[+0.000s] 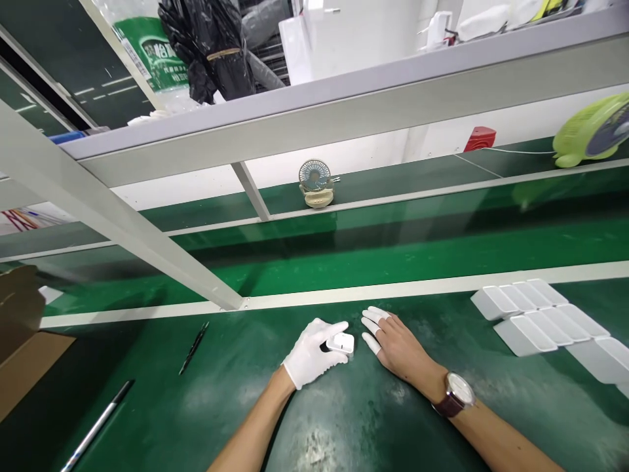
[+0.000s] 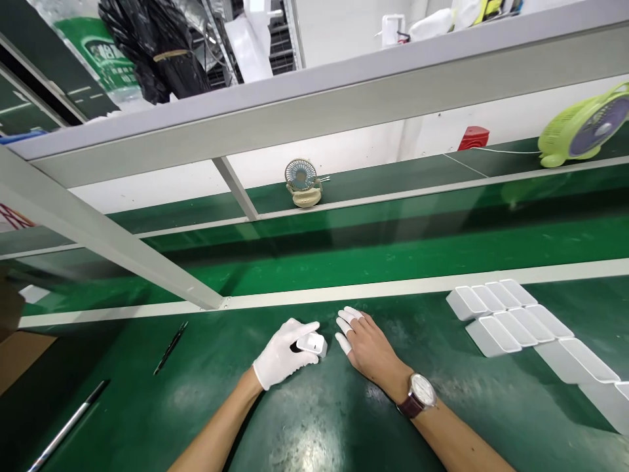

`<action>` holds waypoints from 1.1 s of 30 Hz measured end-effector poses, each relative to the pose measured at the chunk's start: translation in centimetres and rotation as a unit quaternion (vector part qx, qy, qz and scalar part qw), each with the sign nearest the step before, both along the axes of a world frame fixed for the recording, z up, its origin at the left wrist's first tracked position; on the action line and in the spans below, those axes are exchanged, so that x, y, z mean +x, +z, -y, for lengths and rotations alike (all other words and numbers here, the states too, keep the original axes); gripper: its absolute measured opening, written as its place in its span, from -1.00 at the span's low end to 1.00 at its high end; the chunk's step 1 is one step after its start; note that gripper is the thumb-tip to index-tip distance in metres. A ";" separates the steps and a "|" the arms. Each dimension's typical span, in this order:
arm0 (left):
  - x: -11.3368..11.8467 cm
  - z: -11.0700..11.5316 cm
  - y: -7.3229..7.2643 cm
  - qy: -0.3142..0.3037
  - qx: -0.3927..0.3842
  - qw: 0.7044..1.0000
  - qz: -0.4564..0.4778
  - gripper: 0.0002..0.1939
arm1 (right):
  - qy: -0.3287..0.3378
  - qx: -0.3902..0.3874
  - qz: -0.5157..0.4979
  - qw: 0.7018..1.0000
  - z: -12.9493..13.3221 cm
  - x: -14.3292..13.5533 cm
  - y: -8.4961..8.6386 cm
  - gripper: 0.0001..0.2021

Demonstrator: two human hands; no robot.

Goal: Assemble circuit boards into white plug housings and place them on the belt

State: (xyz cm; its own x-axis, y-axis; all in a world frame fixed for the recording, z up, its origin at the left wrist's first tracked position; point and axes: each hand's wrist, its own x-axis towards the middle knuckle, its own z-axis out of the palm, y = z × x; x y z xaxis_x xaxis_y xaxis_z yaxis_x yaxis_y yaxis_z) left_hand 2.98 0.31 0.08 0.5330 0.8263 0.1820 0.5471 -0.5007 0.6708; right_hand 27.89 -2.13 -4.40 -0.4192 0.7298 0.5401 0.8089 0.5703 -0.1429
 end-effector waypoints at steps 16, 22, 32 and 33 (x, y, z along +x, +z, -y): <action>2.9 3.0 0.2 0.037 0.254 0.966 -0.018 -0.55 | -0.005 0.000 -0.009 1.000 0.0 -0.3 -0.3 -0.72; 1.9 3.0 0.5 0.048 0.139 0.989 0.026 -0.78 | -0.005 0.018 -0.009 1.000 -0.2 -0.4 -0.2 -0.74; 1.7 2.3 0.5 0.190 -0.020 0.980 0.046 -0.54 | -0.001 0.032 -0.016 0.999 -0.2 -0.5 -0.7 -0.74; 1.7 2.2 0.6 0.187 -0.033 0.980 0.057 -0.58 | 0.001 0.035 -0.017 0.999 -0.2 -0.5 -0.8 -0.74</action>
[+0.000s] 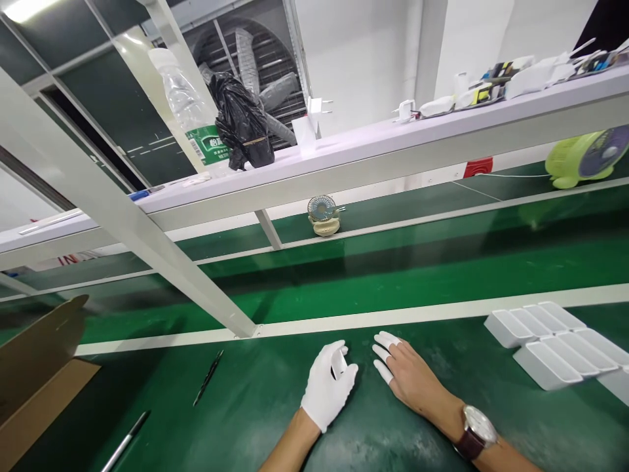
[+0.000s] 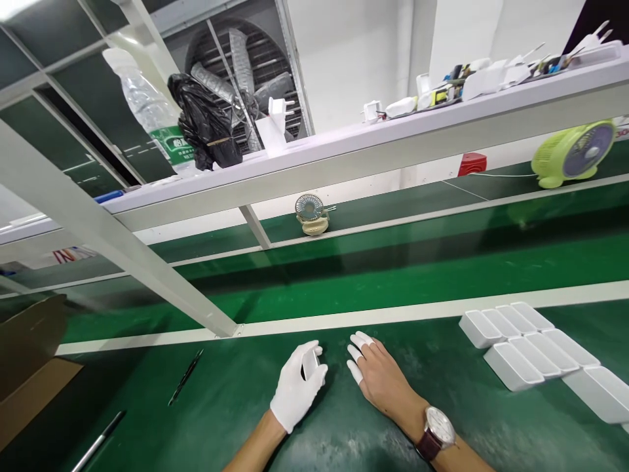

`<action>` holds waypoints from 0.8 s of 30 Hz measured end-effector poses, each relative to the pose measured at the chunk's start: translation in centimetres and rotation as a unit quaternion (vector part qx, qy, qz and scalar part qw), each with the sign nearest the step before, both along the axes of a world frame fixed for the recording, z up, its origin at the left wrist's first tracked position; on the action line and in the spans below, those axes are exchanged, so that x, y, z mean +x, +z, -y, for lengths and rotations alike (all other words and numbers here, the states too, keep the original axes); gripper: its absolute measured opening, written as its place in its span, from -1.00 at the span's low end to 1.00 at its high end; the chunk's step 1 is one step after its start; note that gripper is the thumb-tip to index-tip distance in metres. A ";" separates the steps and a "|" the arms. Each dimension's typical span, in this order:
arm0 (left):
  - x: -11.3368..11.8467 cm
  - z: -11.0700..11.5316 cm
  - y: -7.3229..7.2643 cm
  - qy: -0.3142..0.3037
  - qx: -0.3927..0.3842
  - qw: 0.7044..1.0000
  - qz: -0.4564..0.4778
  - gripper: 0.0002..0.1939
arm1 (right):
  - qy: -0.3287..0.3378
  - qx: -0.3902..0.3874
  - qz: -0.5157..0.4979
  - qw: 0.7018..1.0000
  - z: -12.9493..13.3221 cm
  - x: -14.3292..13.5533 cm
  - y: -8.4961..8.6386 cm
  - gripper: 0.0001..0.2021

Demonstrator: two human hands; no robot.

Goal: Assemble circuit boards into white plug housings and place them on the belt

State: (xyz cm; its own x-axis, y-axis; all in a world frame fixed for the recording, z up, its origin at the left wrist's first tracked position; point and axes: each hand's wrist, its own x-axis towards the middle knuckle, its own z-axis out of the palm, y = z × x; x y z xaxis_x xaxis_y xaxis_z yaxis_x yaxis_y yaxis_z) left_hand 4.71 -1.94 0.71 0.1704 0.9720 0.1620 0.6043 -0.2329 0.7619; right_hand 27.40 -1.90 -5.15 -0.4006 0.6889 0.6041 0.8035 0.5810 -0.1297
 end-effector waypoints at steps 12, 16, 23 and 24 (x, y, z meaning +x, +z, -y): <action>-0.5 -0.2 -0.3 -0.001 0.057 0.998 -0.024 -0.57 | 0.011 0.021 0.002 1.000 -0.1 -0.1 -0.5 -0.72; -0.5 0.3 -0.7 0.039 0.063 0.997 -0.028 -0.54 | 0.023 0.037 0.012 0.999 -0.1 0.2 -2.0 -0.69; -0.4 1.5 -1.0 0.072 -0.014 0.997 -0.013 -0.42 | 0.050 0.161 0.049 0.984 -0.9 0.9 -3.0 -0.61; -0.4 1.6 -1.1 0.087 -0.023 0.996 -0.007 -0.41 | 0.060 0.185 0.049 0.980 -1.1 1.1 -3.0 -0.63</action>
